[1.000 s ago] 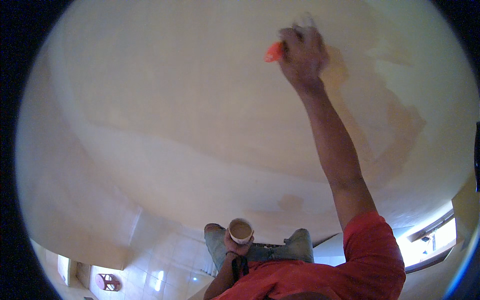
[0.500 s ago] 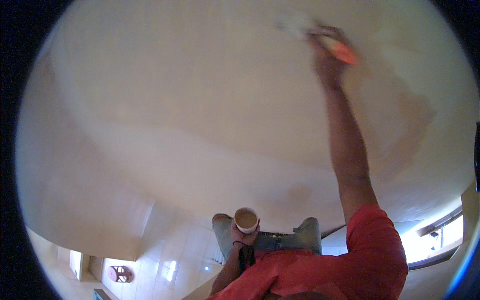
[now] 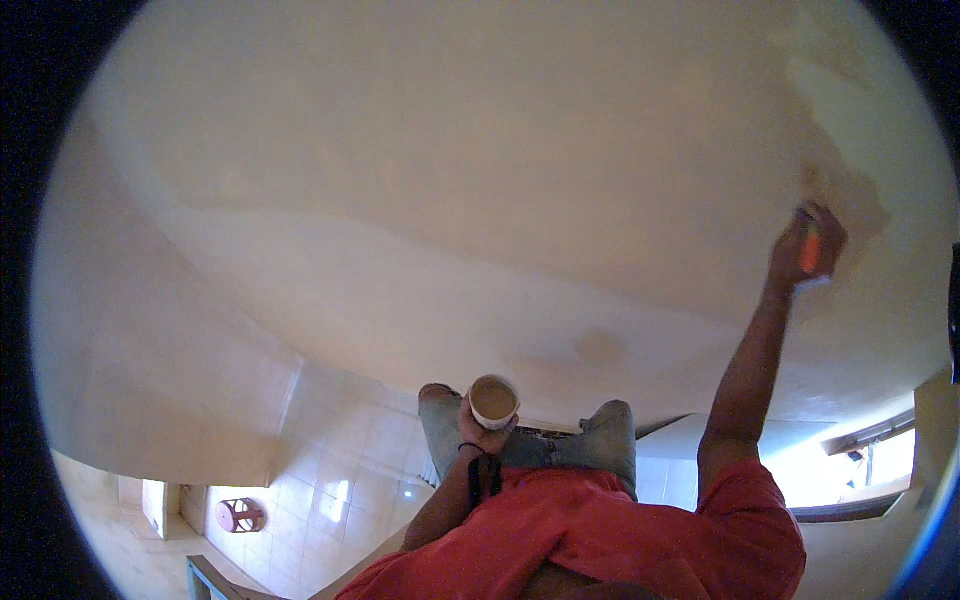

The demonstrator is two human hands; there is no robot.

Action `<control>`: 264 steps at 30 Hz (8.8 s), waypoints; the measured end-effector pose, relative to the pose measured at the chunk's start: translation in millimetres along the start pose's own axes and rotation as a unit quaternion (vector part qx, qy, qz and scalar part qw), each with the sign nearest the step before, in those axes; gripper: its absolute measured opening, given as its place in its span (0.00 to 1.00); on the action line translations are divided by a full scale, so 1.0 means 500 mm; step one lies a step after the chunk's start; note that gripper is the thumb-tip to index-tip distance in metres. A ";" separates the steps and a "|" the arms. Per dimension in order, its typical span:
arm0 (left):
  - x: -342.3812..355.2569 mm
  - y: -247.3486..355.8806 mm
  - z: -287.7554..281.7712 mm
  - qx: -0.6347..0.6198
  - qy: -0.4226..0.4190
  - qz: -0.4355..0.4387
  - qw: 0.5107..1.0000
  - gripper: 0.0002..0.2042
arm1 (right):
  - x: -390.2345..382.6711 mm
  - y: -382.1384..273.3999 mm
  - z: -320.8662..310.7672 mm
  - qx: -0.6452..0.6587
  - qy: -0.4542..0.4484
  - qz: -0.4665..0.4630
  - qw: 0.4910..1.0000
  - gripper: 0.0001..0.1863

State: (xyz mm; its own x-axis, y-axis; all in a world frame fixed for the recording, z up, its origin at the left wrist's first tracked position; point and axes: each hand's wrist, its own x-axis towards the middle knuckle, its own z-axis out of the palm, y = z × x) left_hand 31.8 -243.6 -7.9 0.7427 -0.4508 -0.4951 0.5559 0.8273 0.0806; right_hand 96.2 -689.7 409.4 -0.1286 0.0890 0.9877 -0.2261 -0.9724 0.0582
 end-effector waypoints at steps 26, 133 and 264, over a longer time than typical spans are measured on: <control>-0.019 0.004 0.037 0.100 0.036 0.013 0.994 0.27 | -0.250 -0.299 -0.110 0.453 -0.222 0.351 0.789 0.07; -0.070 0.016 0.105 0.003 -0.023 0.005 1.000 0.26 | 0.080 -0.417 -0.022 0.542 -0.230 0.255 0.767 0.09; -0.132 -0.011 0.271 0.048 -0.173 -0.134 0.975 0.27 | -0.295 -0.221 -0.071 0.220 -0.148 0.197 0.944 0.12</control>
State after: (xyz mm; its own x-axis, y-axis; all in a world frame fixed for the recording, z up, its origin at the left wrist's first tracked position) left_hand 30.4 -263.6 141.7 0.6387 -0.7457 -0.1897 0.7669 0.6370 0.0779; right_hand 105.7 -587.5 252.2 0.1717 -0.2993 0.9386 0.2148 -0.9185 -0.3321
